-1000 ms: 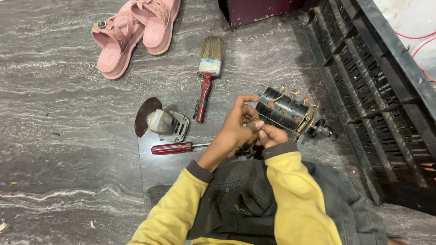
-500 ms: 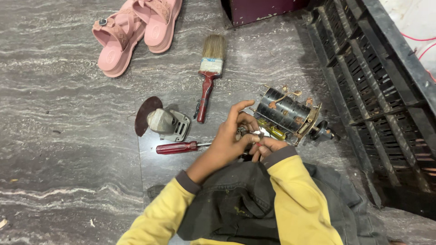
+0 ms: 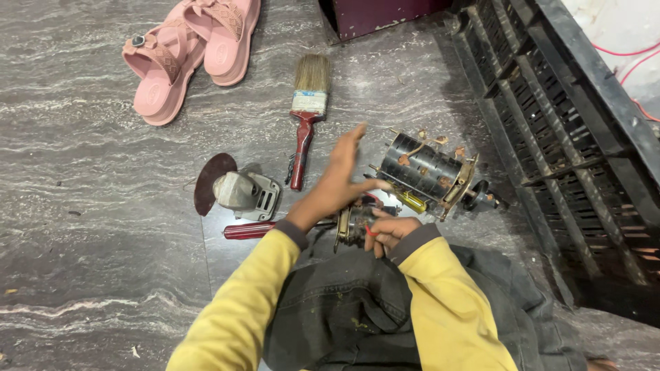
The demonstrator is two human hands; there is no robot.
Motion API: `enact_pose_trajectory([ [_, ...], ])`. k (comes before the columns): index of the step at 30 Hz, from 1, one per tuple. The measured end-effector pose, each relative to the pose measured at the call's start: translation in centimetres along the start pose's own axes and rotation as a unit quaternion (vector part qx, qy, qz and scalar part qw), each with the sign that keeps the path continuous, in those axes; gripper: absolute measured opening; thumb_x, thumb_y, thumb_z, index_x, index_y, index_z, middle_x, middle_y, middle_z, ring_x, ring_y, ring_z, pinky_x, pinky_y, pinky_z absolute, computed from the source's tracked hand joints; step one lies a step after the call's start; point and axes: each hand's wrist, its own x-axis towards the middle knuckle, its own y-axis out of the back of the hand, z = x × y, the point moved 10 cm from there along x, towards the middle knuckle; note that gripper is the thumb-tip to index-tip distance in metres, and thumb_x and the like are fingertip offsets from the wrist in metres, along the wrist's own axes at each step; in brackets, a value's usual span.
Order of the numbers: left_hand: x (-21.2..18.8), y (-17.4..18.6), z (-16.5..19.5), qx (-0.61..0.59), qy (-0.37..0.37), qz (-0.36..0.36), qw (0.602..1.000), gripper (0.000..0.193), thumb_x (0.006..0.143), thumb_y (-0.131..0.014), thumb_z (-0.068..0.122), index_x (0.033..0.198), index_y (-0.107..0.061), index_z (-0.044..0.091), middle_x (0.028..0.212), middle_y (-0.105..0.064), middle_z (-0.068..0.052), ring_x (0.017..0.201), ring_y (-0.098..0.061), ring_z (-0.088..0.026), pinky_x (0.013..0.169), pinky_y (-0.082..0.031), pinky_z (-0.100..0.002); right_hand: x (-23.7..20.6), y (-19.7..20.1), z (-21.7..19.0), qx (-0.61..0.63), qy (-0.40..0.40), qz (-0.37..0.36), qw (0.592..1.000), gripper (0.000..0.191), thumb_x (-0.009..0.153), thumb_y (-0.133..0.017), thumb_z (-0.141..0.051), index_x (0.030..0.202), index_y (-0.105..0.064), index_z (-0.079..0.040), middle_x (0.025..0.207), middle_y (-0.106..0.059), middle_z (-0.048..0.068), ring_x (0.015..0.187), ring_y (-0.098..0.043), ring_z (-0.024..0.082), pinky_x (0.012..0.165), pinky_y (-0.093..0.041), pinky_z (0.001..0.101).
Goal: The person sits on the floor and repairs a disassembled electric motor. They use a screwdriver to tighten screws on the motor's end cap and manipulate small wires and components with their hands.
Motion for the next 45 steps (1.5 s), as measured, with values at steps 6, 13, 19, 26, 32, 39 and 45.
enact_pose_trajectory([
  [6, 4.2, -3.4, 1.0, 0.033, 0.088, -0.056, 0.994, 0.108, 0.072, -0.083, 0.003, 0.160, -0.021, 0.013, 0.134, -0.057, -0.023, 0.122, -0.059, -0.037, 0.107, -0.047, -0.046, 0.4, -1.2, -1.8, -0.063, 0.021, -0.028, 0.997, 0.017, 0.088, -0.055, 0.006, 0.089, -0.067, -0.007, 0.078, -0.072, 0.000, 0.064, -0.067, 0.015, 0.125, -0.032, 0.0486],
  [13, 5.3, -3.4, -0.3, 0.074, 0.109, -0.003, 0.991, 0.099, 0.080, -0.089, 0.018, 0.154, -0.025, 0.009, 0.112, -0.062, -0.020, 0.107, -0.064, -0.035, 0.094, -0.051, -0.046, 0.5, -1.4, -1.6, -0.065, -0.009, -0.017, 0.998, 0.019, 0.087, -0.057, 0.007, 0.086, -0.069, -0.008, 0.067, -0.067, 0.000, 0.062, -0.067, 0.015, 0.123, -0.035, 0.0463],
  [19, 4.2, -3.1, -3.2, -0.110, 0.093, 0.080, 0.986, 0.106, 0.084, -0.087, 0.020, 0.158, -0.013, 0.005, 0.125, -0.053, -0.019, 0.102, -0.066, -0.026, 0.083, -0.062, -0.037, 0.5, -1.4, -1.6, -0.061, -0.006, -0.005, 0.998, 0.020, 0.089, -0.060, 0.007, 0.083, -0.070, -0.009, 0.061, -0.065, 0.000, 0.060, -0.066, 0.013, 0.122, -0.036, 0.0442],
  [26, 1.5, -5.7, -5.0, -0.046, 0.161, -0.082, 0.982, 0.122, 0.076, -0.087, 0.018, 0.163, -0.002, 0.009, 0.091, -0.067, -0.014, 0.081, -0.070, -0.027, 0.076, -0.060, -0.038, 0.1, -1.8, 1.3, -0.027, -0.115, -0.009, 0.993, 0.016, 0.092, -0.058, 0.005, 0.086, -0.069, -0.005, 0.075, -0.069, 0.004, 0.061, -0.065, 0.012, 0.060, -0.051, 0.0287],
  [32, 2.6, -7.7, -2.1, 0.056, 0.133, -0.150, 0.978, 0.144, 0.070, -0.095, 0.021, 0.158, 0.020, 0.015, 0.095, -0.071, -0.021, 0.085, -0.071, -0.036, 0.081, -0.056, -0.044, 0.0, -1.3, 1.8, -0.037, -0.124, 0.017, 0.991, 0.021, 0.093, -0.054, 0.005, 0.085, -0.070, -0.006, 0.070, -0.068, 0.003, 0.060, -0.064, 0.012, 0.057, -0.051, 0.0275],
  [39, 3.3, -8.3, -1.8, -0.073, 0.163, -0.107, 0.978, 0.141, 0.077, -0.085, 0.010, 0.158, 0.030, 0.015, 0.106, -0.069, -0.022, 0.089, -0.075, -0.033, 0.082, -0.061, -0.043, 0.0, -0.9, 1.6, -0.060, -0.143, 0.041, 0.987, 0.020, 0.093, -0.056, 0.003, 0.085, -0.071, -0.008, 0.065, -0.069, 0.002, 0.059, -0.064, 0.012, 0.057, -0.052, 0.0279],
  [45, 2.9, -7.8, -4.3, -0.077, 0.194, -0.059, 0.976, 0.136, 0.079, -0.085, 0.004, 0.158, 0.025, 0.015, 0.093, -0.068, -0.015, 0.083, -0.070, -0.026, 0.082, -0.058, -0.038, 0.0, -0.9, 2.2, -0.057, -0.162, 0.055, 0.984, 0.020, 0.096, -0.055, -0.001, 0.086, -0.071, -0.008, 0.066, -0.069, 0.002, 0.059, -0.064, 0.012, 0.057, -0.051, 0.0283],
])
